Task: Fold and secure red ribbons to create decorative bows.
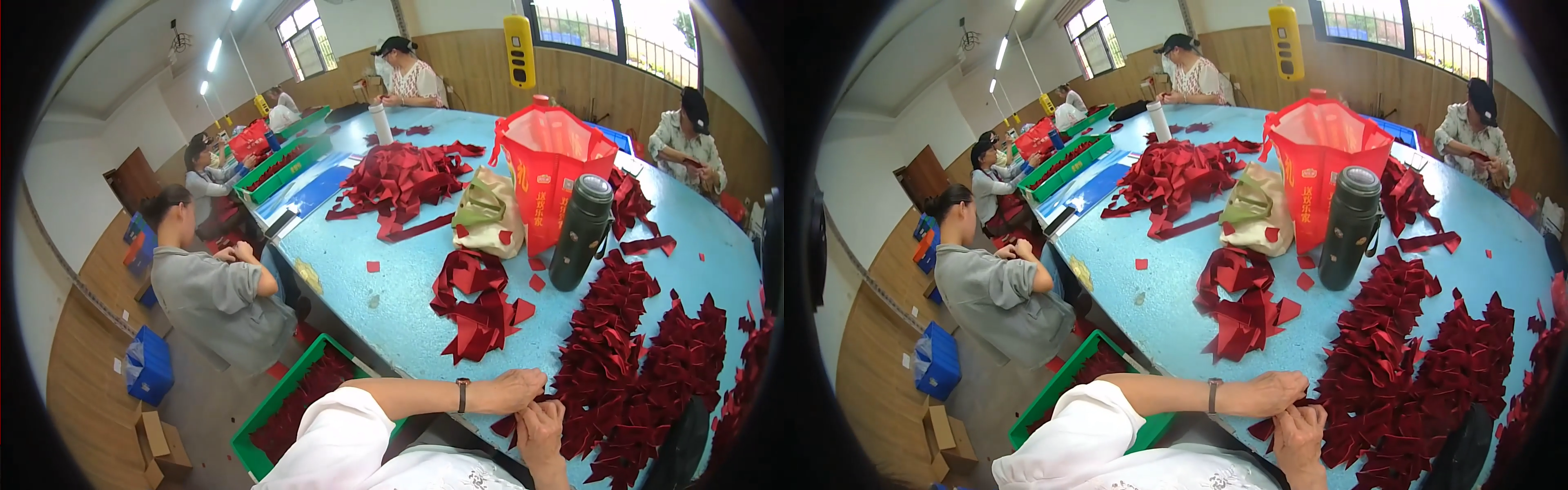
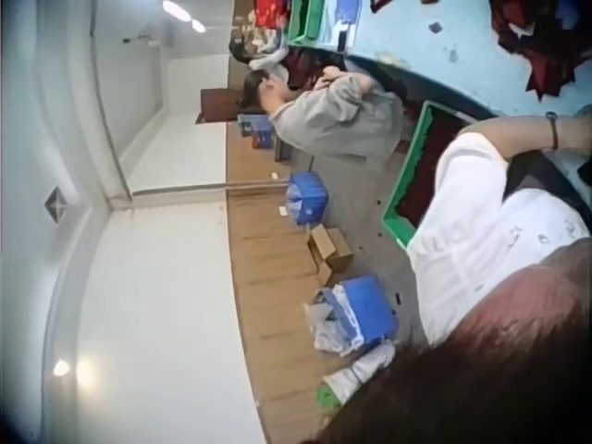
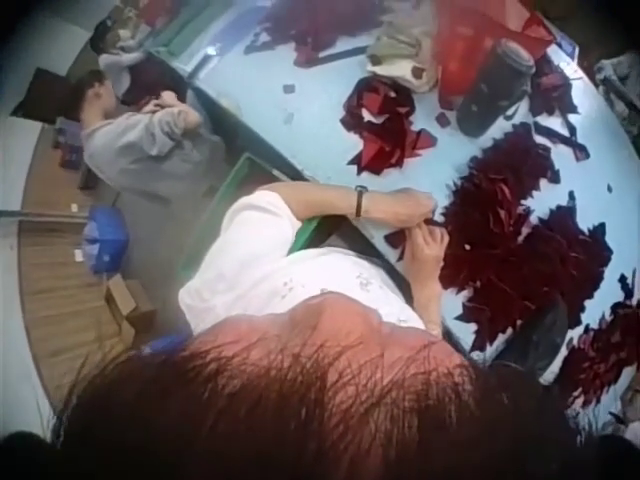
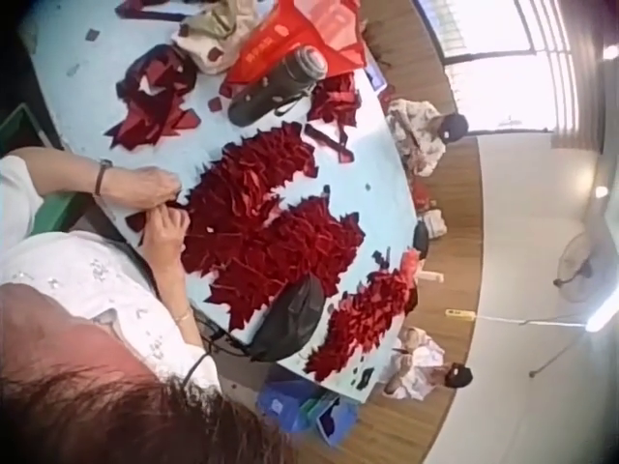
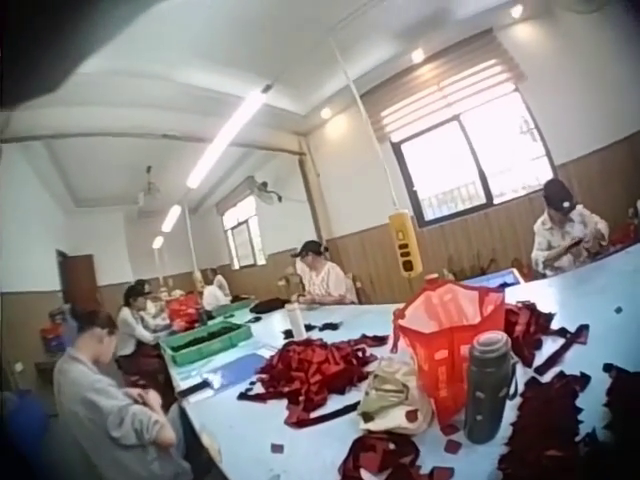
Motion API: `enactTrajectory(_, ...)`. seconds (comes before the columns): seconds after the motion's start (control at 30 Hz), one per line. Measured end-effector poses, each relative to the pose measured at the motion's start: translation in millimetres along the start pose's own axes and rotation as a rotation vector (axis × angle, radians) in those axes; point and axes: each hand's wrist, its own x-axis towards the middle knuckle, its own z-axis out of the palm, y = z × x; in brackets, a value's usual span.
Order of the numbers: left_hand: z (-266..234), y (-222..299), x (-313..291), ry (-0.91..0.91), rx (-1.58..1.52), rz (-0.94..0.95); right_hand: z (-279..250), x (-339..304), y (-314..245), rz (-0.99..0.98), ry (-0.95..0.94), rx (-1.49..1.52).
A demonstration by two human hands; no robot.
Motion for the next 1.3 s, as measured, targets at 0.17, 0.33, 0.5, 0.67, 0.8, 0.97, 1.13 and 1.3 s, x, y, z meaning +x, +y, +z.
enactTrajectory(0.17, 2.5, 4.2, 1.6, 0.005, -0.003, -0.053, -0.9, -5.8, -4.0, 0.0, 0.016, 0.0)
enactTrajectory(0.33, 0.0, -6.2, 10.6, 0.077, 0.13, -0.1, -0.2, -9.9, -4.7, -0.005, 0.054, -0.036)
enactTrajectory(0.5, -42.8, -33.0, 1.8, 0.439, 0.225, -0.085, 7.5, -4.2, -5.8, -0.072, 0.089, -0.044)
enactTrajectory(0.67, -76.8, 9.4, 16.2, 0.165, -0.201, -0.232, 4.0, -5.2, 5.1, 0.046, 0.045, -0.05)
enactTrajectory(0.8, -48.7, 5.0, 5.0, -0.036, -0.197, -0.124, 6.0, -7.5, 3.8, 0.054, 0.052, -0.028)
enactTrajectory(0.97, -27.9, -1.8, 1.9, -0.132, -0.091, -0.128, 6.3, -5.4, 3.8, 0.059, 0.041, -0.027)
enactTrajectory(1.13, -27.6, 1.4, 5.5, -0.182, -0.034, -0.183, 5.4, -6.6, 4.2, 0.07, 0.048, -0.025)
enactTrajectory(1.3, -27.5, -22.7, 13.0, -0.021, 0.118, -0.191, 5.6, -7.1, 3.8, 0.056, 0.035, -0.021)
